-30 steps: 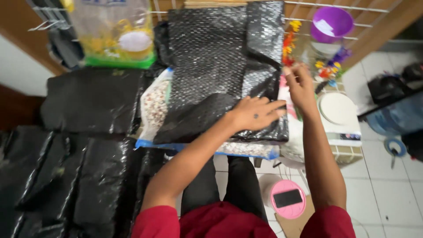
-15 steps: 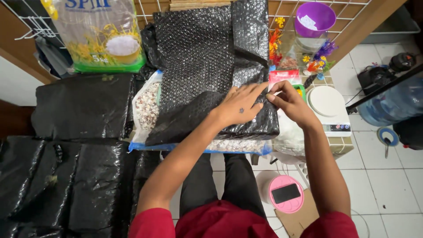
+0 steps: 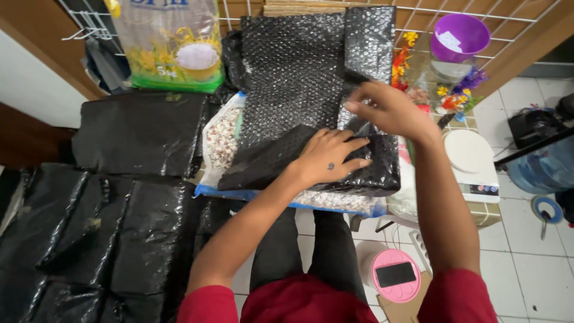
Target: Wrapping a small cardboard box in bubble wrap for shipping
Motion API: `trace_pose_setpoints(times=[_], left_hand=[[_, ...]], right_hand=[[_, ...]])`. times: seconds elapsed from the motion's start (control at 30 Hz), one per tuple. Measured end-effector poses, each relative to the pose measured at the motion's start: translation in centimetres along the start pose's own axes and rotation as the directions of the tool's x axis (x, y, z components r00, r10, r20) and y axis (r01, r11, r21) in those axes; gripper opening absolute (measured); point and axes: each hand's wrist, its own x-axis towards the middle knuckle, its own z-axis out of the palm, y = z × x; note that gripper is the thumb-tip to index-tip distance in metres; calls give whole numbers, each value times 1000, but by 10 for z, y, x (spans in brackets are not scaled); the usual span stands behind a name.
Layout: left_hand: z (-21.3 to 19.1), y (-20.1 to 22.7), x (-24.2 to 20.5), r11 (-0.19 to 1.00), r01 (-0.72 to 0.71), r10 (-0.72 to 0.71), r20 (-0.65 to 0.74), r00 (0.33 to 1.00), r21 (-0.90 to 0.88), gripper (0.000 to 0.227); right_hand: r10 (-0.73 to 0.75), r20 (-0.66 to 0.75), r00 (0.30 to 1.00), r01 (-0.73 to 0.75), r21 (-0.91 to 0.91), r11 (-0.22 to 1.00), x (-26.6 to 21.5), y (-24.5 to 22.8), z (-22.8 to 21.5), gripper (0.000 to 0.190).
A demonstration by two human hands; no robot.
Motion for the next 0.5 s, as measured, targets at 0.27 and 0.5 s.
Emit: trace_pose_setpoints(times=[0.27, 0.5], left_hand=[[29, -12, -6, 993, -33, 56, -213, 975, 112, 64], [-45, -6, -11, 939, 119, -79, 132, 988, -324, 57]], right_hand=[[-78, 555, 828, -136, 335, 932, 95, -10, 69, 41], [13, 710, 704, -272, 253, 928, 92, 9, 91, 52]])
